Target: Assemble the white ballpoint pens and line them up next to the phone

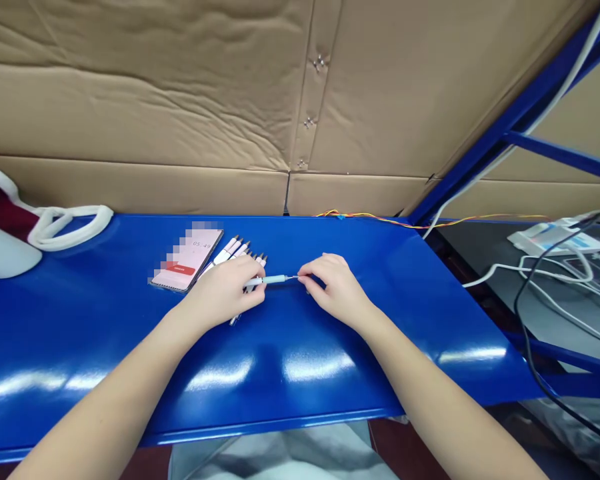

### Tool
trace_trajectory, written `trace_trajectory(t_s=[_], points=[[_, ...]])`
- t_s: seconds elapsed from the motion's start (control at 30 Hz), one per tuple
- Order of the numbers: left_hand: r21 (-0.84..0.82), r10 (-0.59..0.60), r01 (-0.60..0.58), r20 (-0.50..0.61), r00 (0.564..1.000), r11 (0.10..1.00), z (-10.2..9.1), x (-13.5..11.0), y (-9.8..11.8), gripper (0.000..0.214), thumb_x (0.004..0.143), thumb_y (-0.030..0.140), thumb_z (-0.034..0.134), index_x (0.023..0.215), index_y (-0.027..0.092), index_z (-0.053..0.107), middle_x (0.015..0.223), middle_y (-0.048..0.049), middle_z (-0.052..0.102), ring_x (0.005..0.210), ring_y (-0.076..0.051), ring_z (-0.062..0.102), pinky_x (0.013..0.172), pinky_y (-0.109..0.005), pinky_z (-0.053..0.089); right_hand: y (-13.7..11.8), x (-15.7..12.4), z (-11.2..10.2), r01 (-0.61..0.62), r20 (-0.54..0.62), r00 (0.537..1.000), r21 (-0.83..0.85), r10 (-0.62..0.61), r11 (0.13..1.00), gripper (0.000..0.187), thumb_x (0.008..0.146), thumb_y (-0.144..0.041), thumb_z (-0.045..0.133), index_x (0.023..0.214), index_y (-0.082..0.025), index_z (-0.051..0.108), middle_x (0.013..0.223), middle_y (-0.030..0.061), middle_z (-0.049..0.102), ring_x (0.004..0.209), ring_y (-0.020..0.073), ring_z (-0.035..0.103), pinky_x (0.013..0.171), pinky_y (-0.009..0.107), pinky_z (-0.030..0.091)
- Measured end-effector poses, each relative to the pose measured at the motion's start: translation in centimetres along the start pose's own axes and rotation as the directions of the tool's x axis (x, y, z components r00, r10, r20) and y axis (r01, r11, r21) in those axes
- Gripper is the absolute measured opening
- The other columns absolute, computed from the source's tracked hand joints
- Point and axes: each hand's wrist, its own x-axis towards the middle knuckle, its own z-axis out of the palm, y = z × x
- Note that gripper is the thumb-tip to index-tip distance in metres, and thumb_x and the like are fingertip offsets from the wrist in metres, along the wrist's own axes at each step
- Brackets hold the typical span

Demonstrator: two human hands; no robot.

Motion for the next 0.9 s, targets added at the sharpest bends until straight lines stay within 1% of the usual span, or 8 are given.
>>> trace_trajectory(t_s=[0.17, 0.37, 0.5, 0.6, 0.7, 0.9], points=[[0.007, -0.006, 0.006, -0.009, 1.000, 1.000, 0.10, -0.05, -0.16, 0.012, 0.079, 0.023, 0.049, 0.084, 0.020, 0.059, 0.083, -0.0020, 0.061, 0.077, -0.017, 0.058, 0.067, -0.027, 0.044, -0.03, 0.00, -0.28, -0.003, -0.009, 1.000, 0.001, 0.003, 1.000, 0.014, 0.089, -0.022, 0.048, 0.083, -0.020, 0.061, 0.079, 0.0026, 0.069, 0.077, 0.0176, 0.058, 0.088, 0.036, 0.034], [0.014, 0.001, -0.001, -0.002, 1.000, 1.000, 0.03, -0.09, -0.11, 0.010, 0.079, 0.022, 0.049, 0.083, 0.020, 0.058, 0.083, -0.0022, 0.061, 0.078, -0.017, 0.058, 0.069, -0.027, 0.045, -0.13, -0.01, -0.25, 0.009, 0.005, 1.000, 0.003, -0.009, 1.000, 0.013, 0.089, -0.022, 0.049, 0.084, -0.021, 0.062, 0.080, 0.0022, 0.069, 0.078, 0.0173, 0.059, 0.092, 0.037, 0.032], [0.007, 0.008, -0.009, 0.016, 1.000, 1.000, 0.05, -0.05, 0.26, 0.011, 0.080, 0.023, 0.048, 0.083, 0.020, 0.059, 0.083, -0.0024, 0.061, 0.077, -0.017, 0.058, 0.069, -0.027, 0.045, -0.36, 0.00, -0.14, 0.017, 0.018, 1.000, 0.004, -0.017, 1.000, 0.013, 0.088, -0.021, 0.050, 0.085, -0.020, 0.061, 0.083, 0.0035, 0.069, 0.079, 0.0177, 0.058, 0.088, 0.035, 0.034], [-0.003, 0.026, -0.026, 0.045, 0.999, 1.000, 0.23, 0.04, 0.52, 0.014, 0.081, 0.023, 0.047, 0.085, 0.020, 0.060, 0.084, -0.0028, 0.063, 0.077, -0.017, 0.058, 0.069, -0.028, 0.046, -0.54, -0.02, -0.12, 0.019, 0.045, 0.999, 0.033, -0.021, 0.999, 0.012, 0.087, -0.019, 0.050, 0.084, -0.019, 0.061, 0.082, 0.0039, 0.068, 0.077, 0.0173, 0.058, 0.082, 0.033, 0.037], [-0.014, 0.040, -0.039, 0.049, 0.998, 0.999, 0.37, 0.11, 0.60, 0.016, 0.082, 0.024, 0.047, 0.087, 0.019, 0.061, 0.085, -0.0036, 0.064, 0.078, -0.017, 0.058, 0.070, -0.028, 0.046, -0.57, -0.05, -0.15, 0.011, 0.060, 0.998, 0.065, -0.015, 0.998, 0.012, 0.087, -0.018, 0.050, 0.084, -0.019, 0.061, 0.084, 0.0042, 0.068, 0.076, 0.0172, 0.059, 0.078, 0.032, 0.040], [-0.007, 0.037, -0.037, 0.059, 0.998, 0.999, 0.41, 0.01, 0.65, 0.015, 0.083, 0.026, 0.047, 0.088, 0.020, 0.060, 0.086, -0.0035, 0.064, 0.080, -0.018, 0.059, 0.071, -0.028, 0.045, -0.90, -0.09, -0.03, -0.027, 0.052, 0.998, 0.161, 0.019, 0.987, 0.011, 0.086, -0.017, 0.050, 0.083, -0.020, 0.061, 0.084, 0.0037, 0.067, 0.080, 0.0170, 0.060, 0.075, 0.030, 0.044]])
